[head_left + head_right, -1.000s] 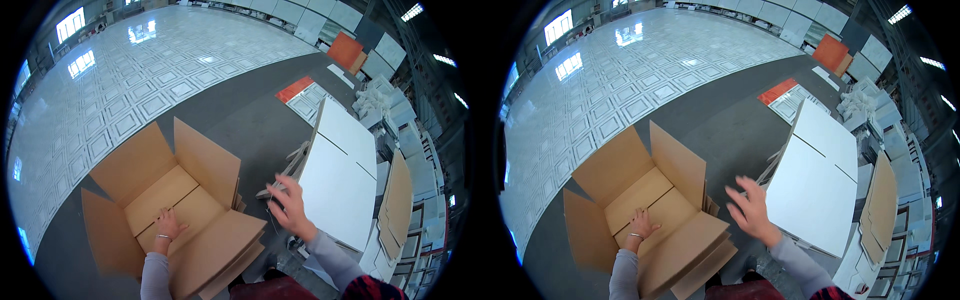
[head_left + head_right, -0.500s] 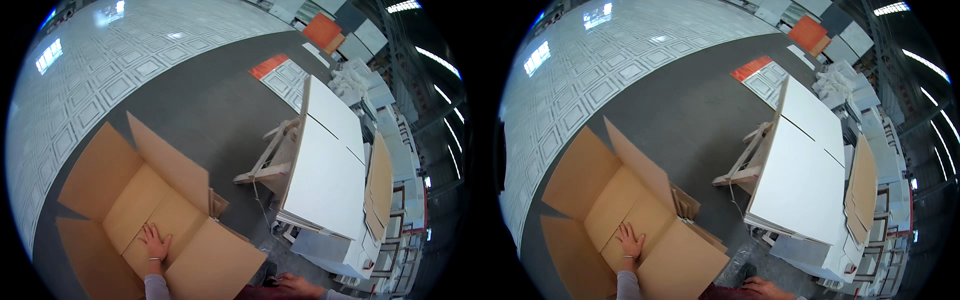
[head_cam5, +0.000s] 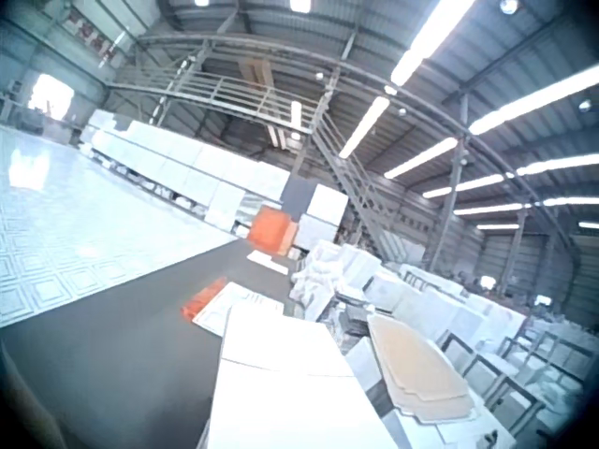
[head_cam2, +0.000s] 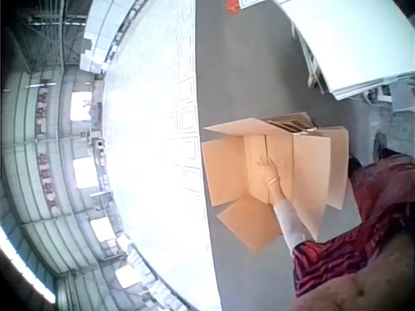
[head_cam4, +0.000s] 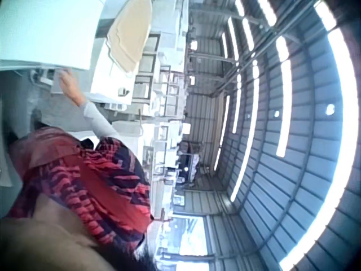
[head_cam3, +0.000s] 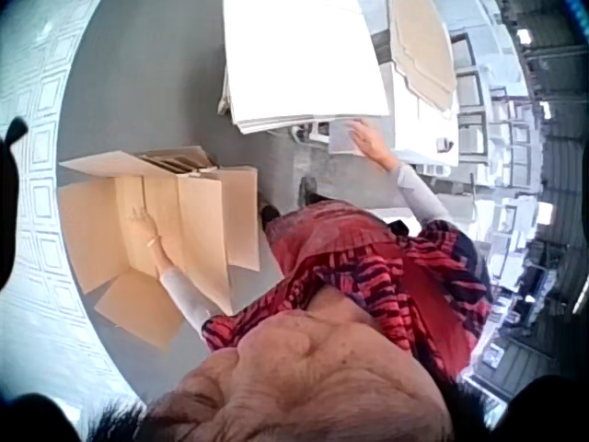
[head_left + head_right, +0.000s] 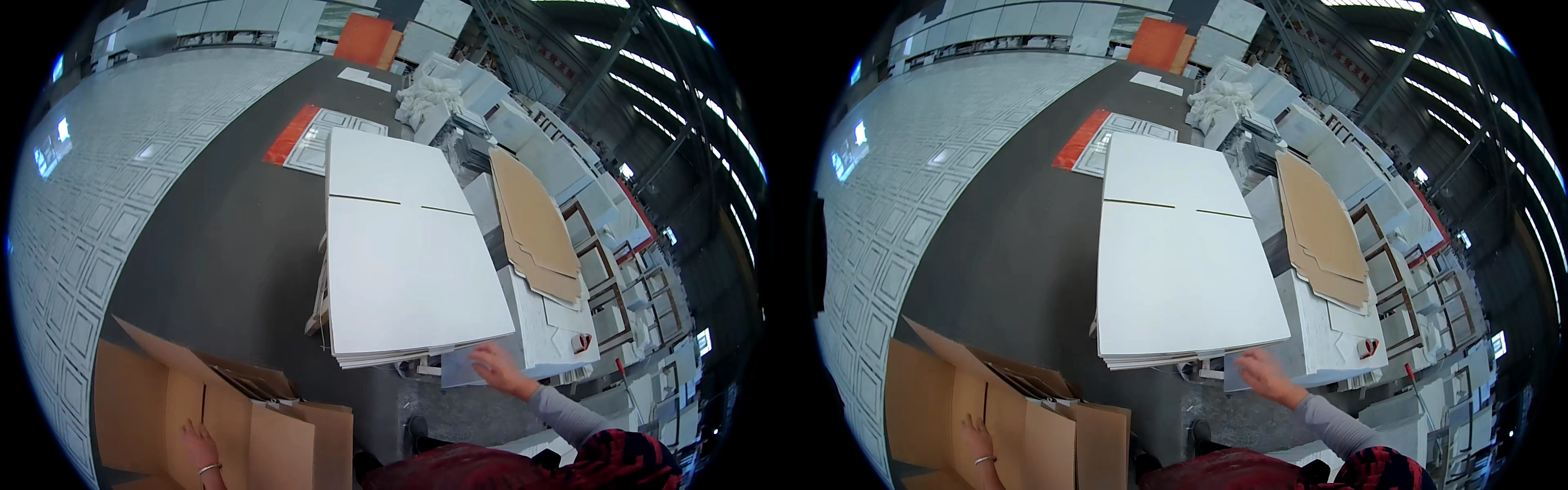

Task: The person repeatedly tapes white rectangular panels together using a handheld tape dispenser, then places the taped panels into a cardboard box. The cycle of taping and loading is repeated multiple times throughout the clip.

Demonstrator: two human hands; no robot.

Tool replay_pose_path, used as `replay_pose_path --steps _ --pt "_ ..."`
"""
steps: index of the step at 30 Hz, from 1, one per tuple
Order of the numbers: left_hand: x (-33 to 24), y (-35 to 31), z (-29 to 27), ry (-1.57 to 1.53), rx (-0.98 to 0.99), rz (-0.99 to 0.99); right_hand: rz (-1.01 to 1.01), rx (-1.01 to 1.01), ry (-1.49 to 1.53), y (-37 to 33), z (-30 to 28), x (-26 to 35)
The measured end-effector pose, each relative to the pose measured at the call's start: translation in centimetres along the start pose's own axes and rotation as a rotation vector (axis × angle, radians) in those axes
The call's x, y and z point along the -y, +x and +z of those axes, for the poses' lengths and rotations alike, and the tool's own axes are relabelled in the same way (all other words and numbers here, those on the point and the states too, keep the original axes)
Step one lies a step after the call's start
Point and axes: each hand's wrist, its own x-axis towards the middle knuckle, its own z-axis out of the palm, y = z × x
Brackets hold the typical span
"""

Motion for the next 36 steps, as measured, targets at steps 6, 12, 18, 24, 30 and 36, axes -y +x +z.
replay_pose_path --steps 6,12,18,24,30,36 --pt "-26.0 -4.9 -7.4 -0.349 -0.240 0.897 0.447 -0.324 -0.135 1.3 -1.7 -8.5" --pt "-34.8 -3.8 6.9 -0.704 0.426 0.149 0.871 -0.416 0.206 1.7 4.6 -18.1" --pt "-33.4 -7.4 11.7 -1.342 0.713 -0.141 0.854 -0.460 0.552 1.8 6.0 -20.1" --pt "-33.4 -16.0 16.8 -1.235 0.364 -0.002 0.802 -0.324 0.499 0.4 3.0 -26.2" --pt "-35.8 -16.2 11.4 -0.206 0.043 0.359 0.825 -0.196 0.264 -0.3 2.0 -24.4" --pt "-37.8 -18.1 7.7 -0.461 0.104 0.388 0.749 -0.225 0.302 -0.8 2.1 -24.8"
